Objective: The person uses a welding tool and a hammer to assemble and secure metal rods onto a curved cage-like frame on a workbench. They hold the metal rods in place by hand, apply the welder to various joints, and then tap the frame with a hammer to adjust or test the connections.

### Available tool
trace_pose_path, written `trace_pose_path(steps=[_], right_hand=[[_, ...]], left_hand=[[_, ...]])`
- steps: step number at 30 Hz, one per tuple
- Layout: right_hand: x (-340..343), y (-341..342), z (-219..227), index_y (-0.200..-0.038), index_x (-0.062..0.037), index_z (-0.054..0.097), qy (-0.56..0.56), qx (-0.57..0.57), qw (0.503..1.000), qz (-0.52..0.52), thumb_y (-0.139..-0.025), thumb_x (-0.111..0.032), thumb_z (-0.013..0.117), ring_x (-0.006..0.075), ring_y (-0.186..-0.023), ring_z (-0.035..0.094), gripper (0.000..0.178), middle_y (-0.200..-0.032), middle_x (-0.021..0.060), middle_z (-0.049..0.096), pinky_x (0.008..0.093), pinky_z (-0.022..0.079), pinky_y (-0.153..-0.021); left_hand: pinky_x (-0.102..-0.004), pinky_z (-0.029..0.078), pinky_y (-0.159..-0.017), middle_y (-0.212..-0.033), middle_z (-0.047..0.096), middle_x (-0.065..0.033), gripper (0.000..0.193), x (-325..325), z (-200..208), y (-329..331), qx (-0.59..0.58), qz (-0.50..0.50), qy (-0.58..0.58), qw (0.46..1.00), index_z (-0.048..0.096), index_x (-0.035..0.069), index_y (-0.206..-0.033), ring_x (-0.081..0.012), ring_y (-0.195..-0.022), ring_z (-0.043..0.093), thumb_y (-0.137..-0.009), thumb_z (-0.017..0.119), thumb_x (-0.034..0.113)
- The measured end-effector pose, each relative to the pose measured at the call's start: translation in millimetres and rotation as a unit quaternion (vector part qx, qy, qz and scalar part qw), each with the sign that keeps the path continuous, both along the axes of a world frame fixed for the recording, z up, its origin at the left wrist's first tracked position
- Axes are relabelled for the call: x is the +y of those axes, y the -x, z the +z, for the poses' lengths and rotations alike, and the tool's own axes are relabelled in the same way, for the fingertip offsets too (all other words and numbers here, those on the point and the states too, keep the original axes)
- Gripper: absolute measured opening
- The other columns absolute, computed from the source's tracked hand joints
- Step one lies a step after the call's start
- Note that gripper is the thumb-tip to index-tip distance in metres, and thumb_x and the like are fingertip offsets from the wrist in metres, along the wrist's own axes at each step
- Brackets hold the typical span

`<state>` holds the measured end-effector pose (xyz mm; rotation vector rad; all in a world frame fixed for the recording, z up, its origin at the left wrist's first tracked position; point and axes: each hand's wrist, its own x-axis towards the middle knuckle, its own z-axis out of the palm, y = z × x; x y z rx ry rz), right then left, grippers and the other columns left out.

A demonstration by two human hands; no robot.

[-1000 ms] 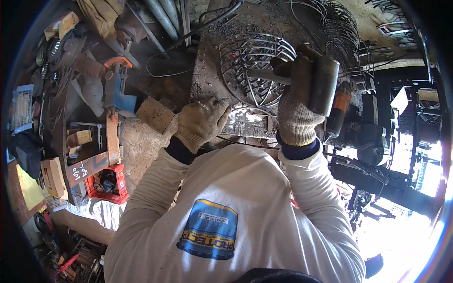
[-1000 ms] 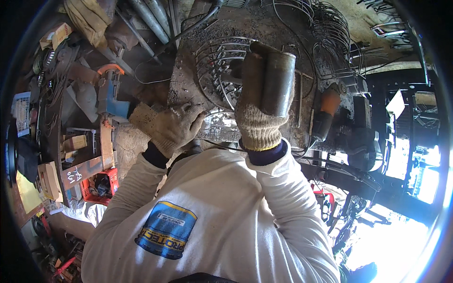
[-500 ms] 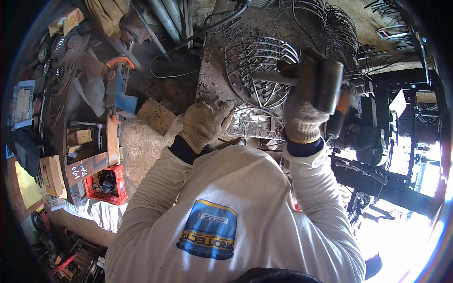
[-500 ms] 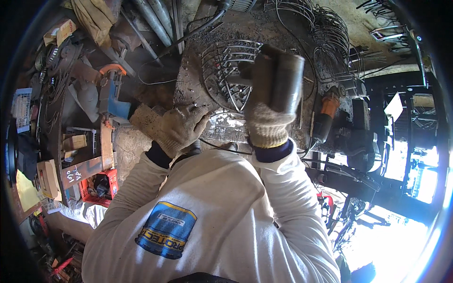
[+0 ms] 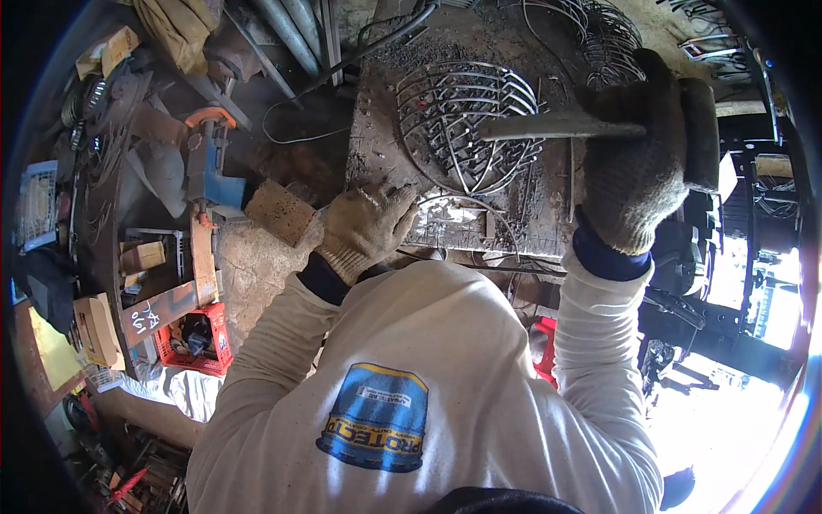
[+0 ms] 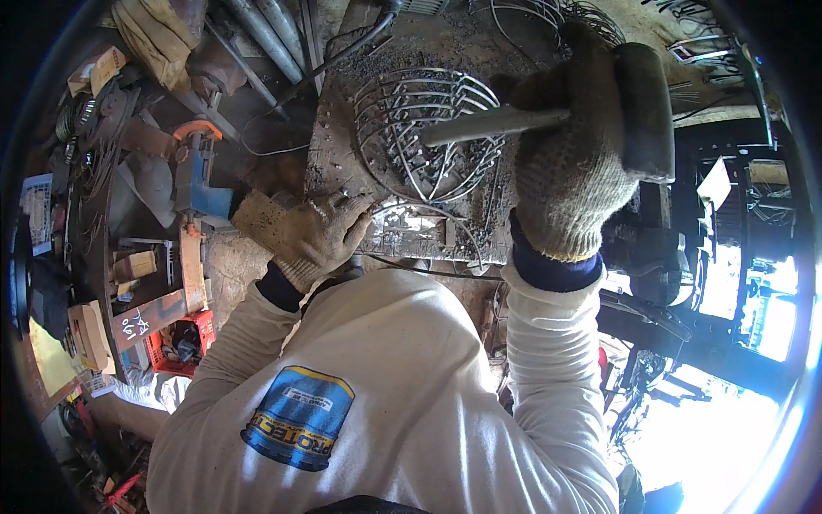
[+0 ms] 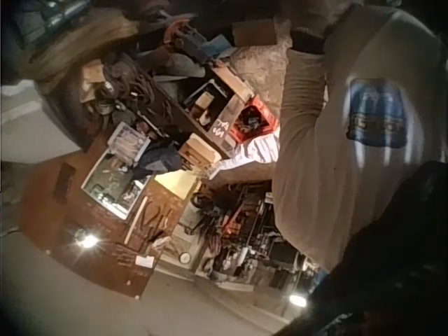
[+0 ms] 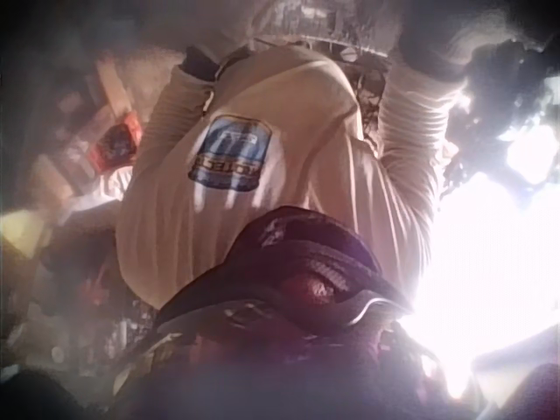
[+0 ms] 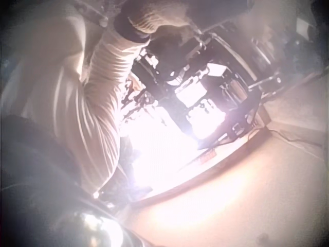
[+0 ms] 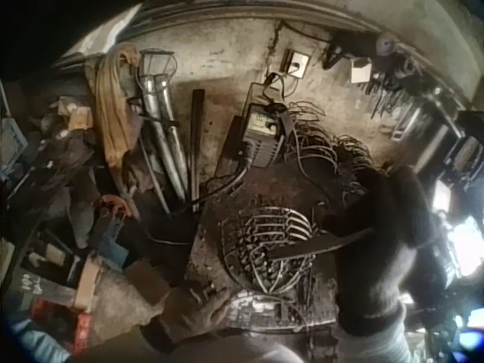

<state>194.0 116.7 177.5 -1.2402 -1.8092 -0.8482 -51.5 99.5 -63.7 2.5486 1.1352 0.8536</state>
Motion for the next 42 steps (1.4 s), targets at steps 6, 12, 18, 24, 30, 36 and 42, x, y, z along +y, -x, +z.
trace_pose_path(steps=[6, 12, 18, 24, 30, 36, 42], right_hand=[[6, -6, -11, -0.116, 0.0031, 0.070, 0.074, 0.103, 0.991, 0.046, -0.087, 0.004, 0.073, 0.0103, -0.066, 0.059, 0.029, -0.080, 0.0019, 0.057, 0.0290, 0.056, -0.064], [0, -18, -11, -0.128, 0.0101, 0.061, 0.161, 0.214, 0.957, 0.109, -0.106, -0.011, 0.051, 0.0075, -0.061, 0.049, 0.032, -0.074, 0.0002, 0.050, 0.0248, 0.050, -0.057], [-32, -41, -2, -0.134, 0.0074, 0.059, 0.271, 0.430, 0.861, 0.011, -0.106, -0.006, 0.051, 0.0069, -0.060, 0.046, 0.032, -0.071, -0.0017, 0.046, 0.0245, 0.045, -0.053], [-35, -98, -68, -0.123, -0.0073, 0.065, 0.412, 0.577, 0.696, -0.113, -0.103, -0.022, 0.060, 0.0121, -0.069, 0.063, 0.025, -0.090, 0.0040, 0.064, 0.0284, 0.052, -0.057], [-29, -119, -171, -0.133, -0.0089, 0.058, 0.436, 0.375, 0.784, -0.233, -0.099, -0.035, 0.062, 0.0388, -0.097, 0.071, 0.043, -0.105, 0.0205, 0.071, 0.0467, 0.055, -0.087], [-33, -108, -188, -0.124, -0.0133, 0.062, 0.444, 0.263, 0.801, -0.304, -0.099, -0.043, 0.063, 0.0509, -0.104, 0.066, 0.039, -0.108, 0.0305, 0.068, 0.0569, 0.053, -0.086], [-45, -100, -181, -0.123, -0.0140, 0.065, 0.451, 0.251, 0.805, -0.293, -0.098, -0.042, 0.064, 0.0479, -0.103, 0.067, 0.037, -0.115, 0.0276, 0.067, 0.0542, 0.055, -0.086]], left_hand=[[-0.0462, 0.056, -0.066, -0.099, 0.073, -0.0081, 0.032, -4, -6, -1, -0.020, 0.014, -0.031, 0.999, 0.071, 0.018, -0.117, -0.0296, -0.076, 0.070, -0.093, 0.067, 0.039], [-0.0437, 0.054, -0.091, -0.138, 0.062, -0.0036, 0.027, -9, 0, 5, 0.108, -0.036, 0.022, 0.993, 0.073, 0.014, -0.117, -0.0284, -0.116, 0.060, -0.093, 0.071, 0.024], [-0.0458, 0.053, -0.094, -0.139, 0.060, -0.0012, 0.027, -8, 15, 10, 0.185, -0.110, -0.081, 0.973, 0.072, 0.017, -0.119, -0.0289, -0.124, 0.056, -0.097, 0.062, 0.029], [-0.0457, 0.059, -0.078, -0.108, 0.071, -0.0139, 0.032, -13, 65, -18, 0.386, -0.071, 0.151, 0.907, 0.068, 0.009, -0.123, -0.0307, -0.095, 0.070, -0.095, 0.060, 0.025], [-0.0441, 0.059, -0.067, -0.098, 0.072, -0.0151, 0.035, -4, 50, -29, 0.231, -0.015, 0.173, 0.957, 0.065, 0.006, -0.124, -0.0361, -0.080, 0.072, -0.091, 0.060, 0.014], [-0.0442, 0.057, -0.064, -0.104, 0.069, -0.0153, 0.030, -6, 61, -24, 0.255, -0.007, 0.139, 0.957, 0.062, 0.004, -0.121, -0.0344, -0.081, 0.071, -0.095, 0.059, 0.019], [-0.0465, 0.057, -0.065, -0.106, 0.068, -0.0157, 0.026, -6, 44, -20, 0.184, 0.007, 0.046, 0.982, 0.063, 0.008, -0.115, -0.0349, -0.083, 0.071, -0.093, 0.063, 0.022]])
